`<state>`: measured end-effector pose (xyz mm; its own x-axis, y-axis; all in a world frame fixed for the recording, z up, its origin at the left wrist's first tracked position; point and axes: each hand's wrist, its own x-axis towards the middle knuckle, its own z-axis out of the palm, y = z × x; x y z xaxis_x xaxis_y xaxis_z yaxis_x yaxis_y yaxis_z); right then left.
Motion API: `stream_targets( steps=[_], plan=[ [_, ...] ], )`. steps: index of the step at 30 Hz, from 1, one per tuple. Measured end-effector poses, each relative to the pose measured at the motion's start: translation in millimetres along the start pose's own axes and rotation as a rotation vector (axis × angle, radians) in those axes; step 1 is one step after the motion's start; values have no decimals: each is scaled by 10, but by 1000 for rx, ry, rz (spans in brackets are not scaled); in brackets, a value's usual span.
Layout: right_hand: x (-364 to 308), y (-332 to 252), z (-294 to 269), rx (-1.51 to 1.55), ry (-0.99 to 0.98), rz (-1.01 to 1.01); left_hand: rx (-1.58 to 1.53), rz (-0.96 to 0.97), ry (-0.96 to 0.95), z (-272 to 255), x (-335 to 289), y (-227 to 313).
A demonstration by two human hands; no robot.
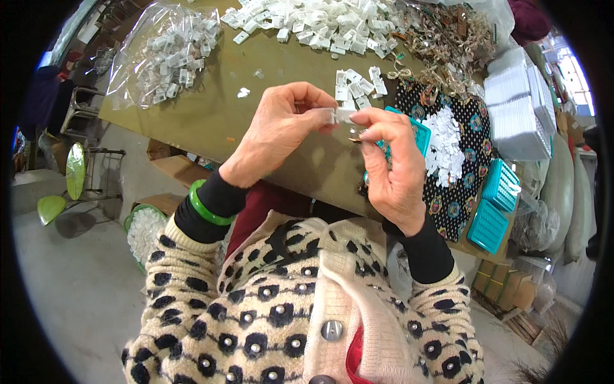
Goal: The person repeatedly picks small white plastic housings and metal pins from a table, inserts the pins into the housings, and places the assembled units back on the table. The hands work continuously with the parts and a blue tray of pins nearby.
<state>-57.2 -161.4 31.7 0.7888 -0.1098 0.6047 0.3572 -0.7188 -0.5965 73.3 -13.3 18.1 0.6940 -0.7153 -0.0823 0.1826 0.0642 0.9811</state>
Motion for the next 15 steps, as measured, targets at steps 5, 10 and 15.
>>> stream_targets(
  steps=[5,10,15],
  plan=[
    [-60,-68,89,121,24,93,-616,-104,-101,118,-256,-3],
    [-151,-187,148,490,128,361,-456,109,-87,210,-346,-149],
    [-150,-227,159,731,119,516,-358,93,11,241,-381,-282]
  ],
)
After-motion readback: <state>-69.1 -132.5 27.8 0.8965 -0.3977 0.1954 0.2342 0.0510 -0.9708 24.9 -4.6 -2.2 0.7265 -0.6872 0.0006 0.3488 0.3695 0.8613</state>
